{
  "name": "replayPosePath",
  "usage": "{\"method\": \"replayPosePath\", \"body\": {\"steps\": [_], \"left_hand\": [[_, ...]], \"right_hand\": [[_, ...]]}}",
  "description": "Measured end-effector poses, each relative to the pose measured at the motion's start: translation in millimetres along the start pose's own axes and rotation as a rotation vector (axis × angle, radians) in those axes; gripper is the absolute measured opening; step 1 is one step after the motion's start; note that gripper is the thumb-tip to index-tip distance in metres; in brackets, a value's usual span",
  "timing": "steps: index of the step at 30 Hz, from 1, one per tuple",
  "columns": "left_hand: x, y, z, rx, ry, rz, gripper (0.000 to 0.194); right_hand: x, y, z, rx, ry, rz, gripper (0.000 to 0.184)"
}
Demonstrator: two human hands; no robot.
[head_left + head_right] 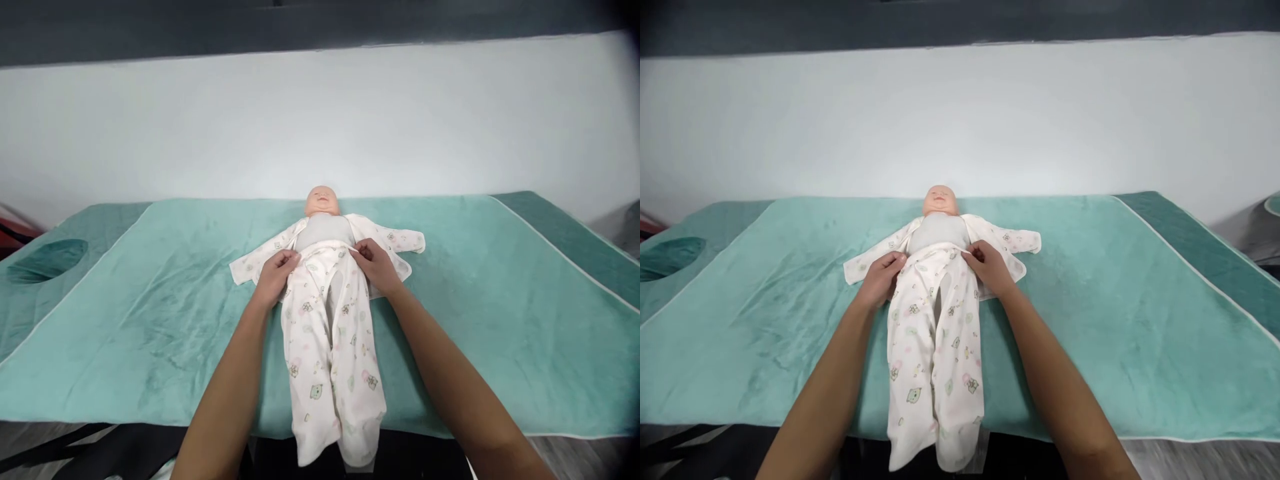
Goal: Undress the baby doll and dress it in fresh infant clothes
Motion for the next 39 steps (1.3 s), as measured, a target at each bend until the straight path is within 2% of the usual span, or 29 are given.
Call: {"method": "replayPosePath", "body": {"steps": [4, 9, 13, 16, 19, 23, 25, 28, 34, 36, 39], "left_hand": [[-3.8, 5.3, 11.5, -0.233, 0.103, 0.046, 0.028], [11.3, 4.0, 21.5, -0.426, 0.047, 0.024, 0.019], [9.3, 4.1, 27.1, -0.523, 0.066, 0.033, 0.019], [3.6, 8.1, 25.0, -0.478, 0.037, 0.015, 0.019], [-3.2, 11.4, 19.0, -0.334, 0.001, -0.036, 0.015], [-3.0, 11.2, 14.7, -0.151, -0.064, -0.014, 0.012], [-2.6, 8.6, 15.8, -0.169, -0.052, 0.057, 0.017], [-4.8, 5.6, 19.9, -0.286, 0.017, 0.086, 0.028], [-1.4, 10.6, 21.5, -0.378, -0.06, -0.007, 0.02], [-2.4, 10.9, 20.9, -0.377, -0.065, -0.044, 0.019], [-3.5, 13.0, 18.8, -0.305, -0.071, -0.076, 0.018]], "right_hand": [[2.8, 11.0, 9.7, -0.191, -0.079, 0.005, 0.02], [-5.8, 4.6, 20.5, -0.475, -0.145, -0.148, 0.017], [-9.3, -0.9, 23.5, -0.51, -0.198, -0.229, 0.022], [-7.3, -3.1, 20.2, -0.436, -0.156, -0.245, 0.023], [-2.2, -6.3, 16.7, -0.339, -0.107, -0.283, 0.027], [8.4, -10.1, 13.9, -0.232, -0.121, -0.243, 0.036], [11.2, -10.1, 12.8, -0.191, -0.129, -0.246, 0.034], [12.1, -9.9, 12.4, -0.183, -0.14, -0.276, 0.03], [5.3, -9.5, 15.8, -0.294, -0.149, -0.208, 0.019], [2.7, -8.2, 16.4, -0.293, -0.137, -0.171, 0.02], [0.4, -7.6, 15.2, -0.259, -0.101, -0.185, 0.025]]}}
Point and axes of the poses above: each hand's wrist, its own z-axis away from the middle knuckle, its own y-axis out of the back of the hand, x = y × z, the point moved 7 cm from there along -z, towards the middle knuckle, and after that the axes turned 1 degree about y, right-handed, at the moved point
